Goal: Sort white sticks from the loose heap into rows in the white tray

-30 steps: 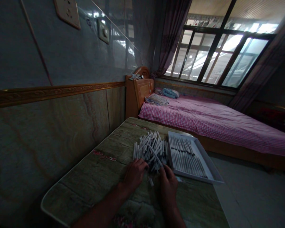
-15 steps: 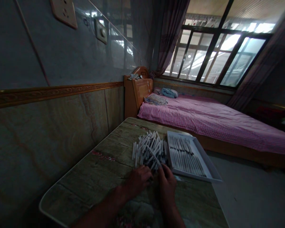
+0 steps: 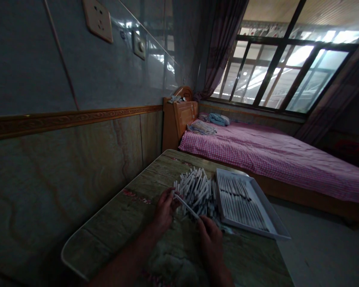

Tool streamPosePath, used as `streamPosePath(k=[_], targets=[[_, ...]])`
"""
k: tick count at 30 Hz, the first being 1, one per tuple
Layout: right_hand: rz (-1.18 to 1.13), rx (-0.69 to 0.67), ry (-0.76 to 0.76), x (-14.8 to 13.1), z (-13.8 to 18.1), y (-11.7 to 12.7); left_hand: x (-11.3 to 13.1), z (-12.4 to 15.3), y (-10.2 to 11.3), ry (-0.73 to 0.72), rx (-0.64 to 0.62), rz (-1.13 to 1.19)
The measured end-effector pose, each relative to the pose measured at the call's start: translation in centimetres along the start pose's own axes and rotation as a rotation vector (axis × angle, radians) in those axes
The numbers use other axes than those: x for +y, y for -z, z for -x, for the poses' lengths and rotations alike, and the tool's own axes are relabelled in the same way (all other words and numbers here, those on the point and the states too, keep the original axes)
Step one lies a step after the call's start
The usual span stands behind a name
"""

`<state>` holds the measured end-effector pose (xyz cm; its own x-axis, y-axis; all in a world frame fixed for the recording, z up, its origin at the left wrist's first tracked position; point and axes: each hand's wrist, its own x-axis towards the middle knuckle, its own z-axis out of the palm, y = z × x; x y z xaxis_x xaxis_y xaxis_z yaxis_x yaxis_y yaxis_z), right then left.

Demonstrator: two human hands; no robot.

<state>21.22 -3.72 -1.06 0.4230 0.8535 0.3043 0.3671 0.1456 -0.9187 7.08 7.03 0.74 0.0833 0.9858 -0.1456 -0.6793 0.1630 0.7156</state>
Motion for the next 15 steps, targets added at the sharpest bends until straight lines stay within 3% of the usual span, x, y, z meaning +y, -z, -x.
streamPosePath(k=[15], targets=[[0.079,0.014,-0.038,0.41,0.20,0.22,-0.42,-0.46,0.46,0.047,0.007,0.070]])
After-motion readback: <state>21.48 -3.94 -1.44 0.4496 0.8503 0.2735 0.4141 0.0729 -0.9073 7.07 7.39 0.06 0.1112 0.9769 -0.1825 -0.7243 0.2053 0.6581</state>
